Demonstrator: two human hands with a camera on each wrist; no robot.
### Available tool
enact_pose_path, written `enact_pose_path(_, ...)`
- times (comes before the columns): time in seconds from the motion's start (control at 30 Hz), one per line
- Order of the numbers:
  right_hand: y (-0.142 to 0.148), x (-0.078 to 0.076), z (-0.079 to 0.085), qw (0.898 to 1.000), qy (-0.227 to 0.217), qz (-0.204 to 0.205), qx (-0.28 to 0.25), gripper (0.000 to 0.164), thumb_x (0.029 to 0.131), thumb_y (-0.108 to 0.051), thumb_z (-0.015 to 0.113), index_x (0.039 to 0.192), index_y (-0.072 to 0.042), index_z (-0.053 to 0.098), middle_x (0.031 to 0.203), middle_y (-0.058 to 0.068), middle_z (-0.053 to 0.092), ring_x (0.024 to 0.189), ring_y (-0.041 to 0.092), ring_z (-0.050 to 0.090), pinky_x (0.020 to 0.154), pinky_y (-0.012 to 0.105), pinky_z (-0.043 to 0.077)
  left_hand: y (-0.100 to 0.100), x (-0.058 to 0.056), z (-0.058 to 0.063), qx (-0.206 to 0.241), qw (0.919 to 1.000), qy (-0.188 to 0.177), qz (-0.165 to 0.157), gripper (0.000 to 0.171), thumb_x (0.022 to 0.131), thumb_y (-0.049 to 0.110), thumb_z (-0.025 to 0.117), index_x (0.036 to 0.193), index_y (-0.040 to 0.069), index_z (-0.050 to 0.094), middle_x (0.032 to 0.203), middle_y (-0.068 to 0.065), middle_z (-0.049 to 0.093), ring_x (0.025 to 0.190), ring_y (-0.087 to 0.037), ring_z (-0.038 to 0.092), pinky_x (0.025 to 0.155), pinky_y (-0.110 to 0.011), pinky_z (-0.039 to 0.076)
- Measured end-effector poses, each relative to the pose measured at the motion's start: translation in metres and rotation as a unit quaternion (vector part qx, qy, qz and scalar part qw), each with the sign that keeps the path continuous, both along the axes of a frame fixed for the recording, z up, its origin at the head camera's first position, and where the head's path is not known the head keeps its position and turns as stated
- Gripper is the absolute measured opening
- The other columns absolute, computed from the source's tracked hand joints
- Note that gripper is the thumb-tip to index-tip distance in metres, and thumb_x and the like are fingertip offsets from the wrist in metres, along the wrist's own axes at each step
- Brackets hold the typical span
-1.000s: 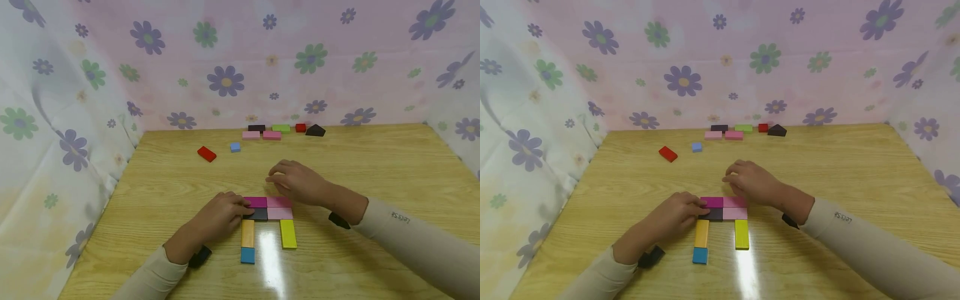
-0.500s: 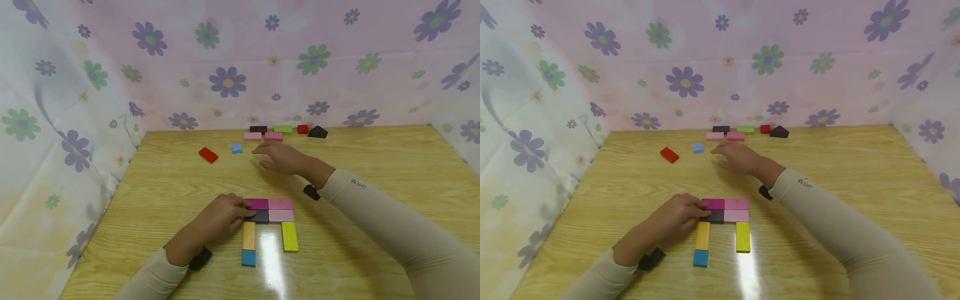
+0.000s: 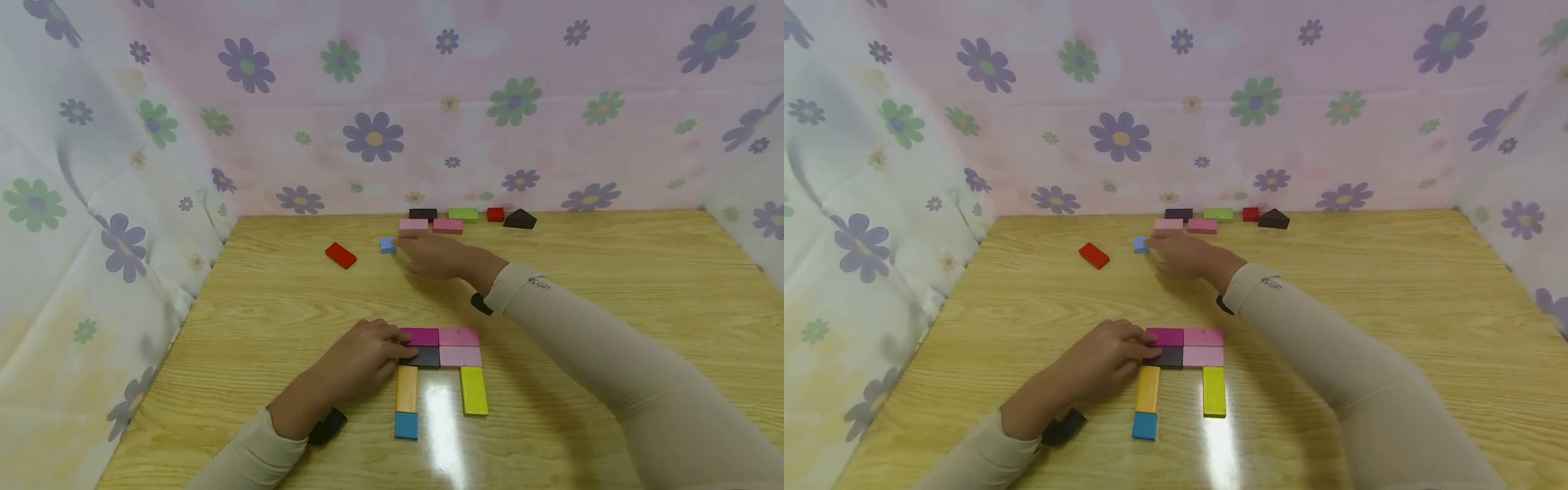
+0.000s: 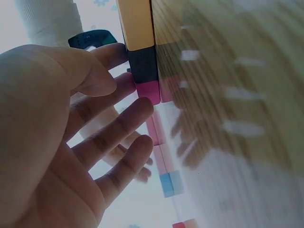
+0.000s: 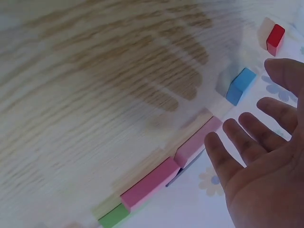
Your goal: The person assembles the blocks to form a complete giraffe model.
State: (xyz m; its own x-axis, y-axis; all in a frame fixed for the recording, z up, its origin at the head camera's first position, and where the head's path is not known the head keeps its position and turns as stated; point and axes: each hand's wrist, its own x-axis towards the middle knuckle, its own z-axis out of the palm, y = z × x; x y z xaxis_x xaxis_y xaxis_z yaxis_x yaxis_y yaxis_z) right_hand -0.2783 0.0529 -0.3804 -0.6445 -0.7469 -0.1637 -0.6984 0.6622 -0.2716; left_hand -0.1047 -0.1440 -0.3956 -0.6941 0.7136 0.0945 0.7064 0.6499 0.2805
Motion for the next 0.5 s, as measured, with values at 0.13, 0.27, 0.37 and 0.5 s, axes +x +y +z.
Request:
enact_pose_path(0.13, -0.01, 0.001, 0.004, 1.0, -0.01, 0.002, -0.001, 0.058, 0.103, -0.018, 0.052, 0.156, -0.004, 0.032, 0.161, 0.02, 0.031, 0.15, 0.036, 0.029, 0.12, 0.05, 0.03, 0.0, 0.0, -0.001, 0.0, 1.0, 0.003, 0.001, 0.034, 0.096, 0.008, 0.057, 0.12, 0.023, 0.075, 0.124, 0.004, 0.069, 0.117, -0.016, 0.062, 0.099, -0.037, 0.05)
enact_pose_path(0.27, -0.018, 0.001, 0.005, 1.0, -0.028, -0.011, 0.006, 0.058, 0.104, -0.017, 0.048, 0.158, -0.008, 0.028, 0.163, 0.019, 0.027, 0.15, 0.035, 0.029, 0.12, 0.05, 0.03, 0.0, 0.0, -0.001, -0.003, 1.0, 0.004, 0.002, 0.034, 0.096, 0.009, 0.057, 0.121, 0.023, 0.075, 0.124, 0.004, 0.069, 0.117, -0.016, 0.062, 0.1, -0.037, 0.05)
enact_pose_path(0.37, -0.022, 0.001, 0.004, 0.999, -0.037, -0.026, 0.02, 0.06, 0.105, -0.018, 0.044, 0.16, -0.012, 0.023, 0.165, 0.016, 0.021, 0.152, 0.034, 0.026, 0.121, 0.05, 0.03, 0.0, 0.0, -0.001, -0.005, 1.0, 0.004, 0.003, 0.033, 0.097, 0.01, 0.056, 0.121, 0.023, 0.075, 0.124, 0.004, 0.069, 0.117, -0.016, 0.062, 0.099, -0.037, 0.05)
enact_pose_path(0.5, -0.024, 0.002, 0.002, 0.998, -0.037, -0.027, 0.03, 0.061, 0.105, -0.019, 0.043, 0.161, -0.013, 0.02, 0.167, 0.014, 0.016, 0.153, 0.035, 0.02, 0.121, 0.052, 0.028, 0.0, 0.0, -0.001, -0.005, 1.0, 0.006, 0.002, 0.033, 0.097, 0.01, 0.056, 0.121, 0.023, 0.075, 0.123, 0.004, 0.069, 0.116, -0.015, 0.062, 0.099, -0.037, 0.05)
